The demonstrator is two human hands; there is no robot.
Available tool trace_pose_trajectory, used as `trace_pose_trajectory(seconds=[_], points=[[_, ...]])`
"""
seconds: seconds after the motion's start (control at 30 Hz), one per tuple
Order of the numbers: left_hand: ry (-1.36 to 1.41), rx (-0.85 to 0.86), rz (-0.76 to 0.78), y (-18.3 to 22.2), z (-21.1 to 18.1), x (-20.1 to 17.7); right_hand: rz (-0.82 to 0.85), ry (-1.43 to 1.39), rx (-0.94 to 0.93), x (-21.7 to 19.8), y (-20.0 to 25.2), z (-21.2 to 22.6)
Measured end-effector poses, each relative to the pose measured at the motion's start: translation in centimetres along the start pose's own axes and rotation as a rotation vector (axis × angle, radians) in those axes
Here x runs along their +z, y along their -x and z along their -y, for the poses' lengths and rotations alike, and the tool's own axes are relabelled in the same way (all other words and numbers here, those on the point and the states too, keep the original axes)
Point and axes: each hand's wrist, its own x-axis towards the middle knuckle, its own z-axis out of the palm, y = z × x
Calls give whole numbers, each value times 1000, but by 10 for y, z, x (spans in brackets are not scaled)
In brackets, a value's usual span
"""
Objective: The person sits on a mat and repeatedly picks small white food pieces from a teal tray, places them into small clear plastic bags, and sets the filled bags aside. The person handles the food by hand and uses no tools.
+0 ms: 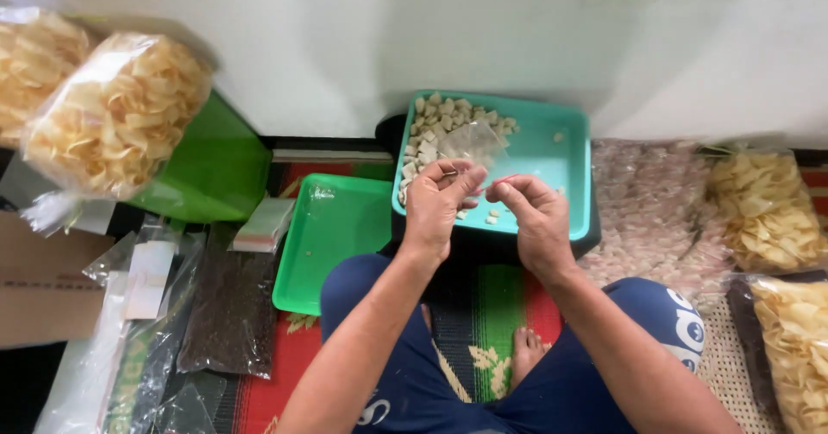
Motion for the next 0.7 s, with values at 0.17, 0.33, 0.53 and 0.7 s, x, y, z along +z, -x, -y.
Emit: trace_pose_trajectory(seconds=[0.17, 0.33, 0.53, 0.7], points=[[-107, -109, 156, 5, 6, -3, 22, -11, 60, -28, -4, -2], [-168, -59, 156, 0, 29, 5, 6, -101, 109, -27, -3, -5], [-369, 54, 145, 3, 24, 16, -21, -61, 107, -24, -5, 1], [-437, 125, 191, 9, 18, 21, -56, -74, 94, -21, -7, 4]])
